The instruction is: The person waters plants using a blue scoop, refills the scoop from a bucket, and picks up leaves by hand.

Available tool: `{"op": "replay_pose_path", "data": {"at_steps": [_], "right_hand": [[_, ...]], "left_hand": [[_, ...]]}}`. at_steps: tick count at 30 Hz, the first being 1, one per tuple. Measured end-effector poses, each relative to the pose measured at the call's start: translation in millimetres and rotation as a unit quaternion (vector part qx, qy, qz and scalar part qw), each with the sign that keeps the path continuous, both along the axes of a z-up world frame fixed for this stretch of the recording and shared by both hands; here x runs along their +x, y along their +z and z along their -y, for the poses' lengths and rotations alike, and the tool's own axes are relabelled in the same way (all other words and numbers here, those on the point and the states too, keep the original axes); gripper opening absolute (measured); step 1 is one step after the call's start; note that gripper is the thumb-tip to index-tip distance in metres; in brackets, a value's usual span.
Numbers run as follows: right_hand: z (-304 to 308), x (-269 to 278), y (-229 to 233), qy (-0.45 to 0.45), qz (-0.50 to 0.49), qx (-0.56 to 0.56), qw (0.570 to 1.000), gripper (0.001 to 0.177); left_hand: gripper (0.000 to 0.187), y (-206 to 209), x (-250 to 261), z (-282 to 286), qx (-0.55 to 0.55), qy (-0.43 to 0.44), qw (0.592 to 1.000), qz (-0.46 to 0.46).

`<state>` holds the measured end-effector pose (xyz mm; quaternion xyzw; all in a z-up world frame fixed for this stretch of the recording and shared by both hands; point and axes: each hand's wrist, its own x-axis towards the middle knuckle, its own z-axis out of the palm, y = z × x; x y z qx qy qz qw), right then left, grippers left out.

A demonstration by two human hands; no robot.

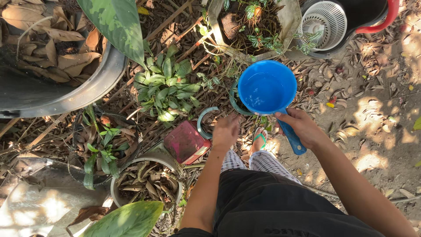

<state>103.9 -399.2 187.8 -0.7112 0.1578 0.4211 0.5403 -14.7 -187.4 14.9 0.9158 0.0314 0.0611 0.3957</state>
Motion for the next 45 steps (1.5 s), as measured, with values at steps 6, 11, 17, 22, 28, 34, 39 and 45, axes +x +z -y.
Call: {"op": "replay_pose_path", "data": {"at_steps": [6,11,17,22,28,34,39,45], "right_hand": [[-7,-4,1,0.006,-0.002,0.016,1.0,0.028],[-17,-7,5,0.03,0.003,0.01,0.999,0.03],[-25,-9,7,0.019,-0.005,0.01,1.0,0.026],[-24,-9,4,0.025,0.0,0.013,1.0,0.027],[-24,-7,0,0.026,0.002,0.012,1.0,0.027],[-25,-7,-1,0.028,0.002,0.035,0.999,0.027],[-27,-6,-2,0.034,-0.002,0.014,0.999,0.027],[-31,-5,-6,0.044,-0.011,0.011,0.999,0.026]], "left_hand": [[0.036,27,40,-78,-0.031,0.233,0.961,-0.148],[0.036,22,75,-127,0.103,0.241,0.965,0.021],[0.058,12,96,-125,0.197,0.23,0.938,-0.171],[0.055,-1,103,-120,0.187,0.247,0.914,-0.261],[0.055,-10,106,-124,0.195,0.244,0.913,-0.261],[0.059,17,81,-106,0.227,0.196,0.951,-0.077],[0.057,46,37,-81,0.132,0.186,0.973,0.039],[0.057,36,-9,-79,0.1,0.27,0.957,0.032]]}}
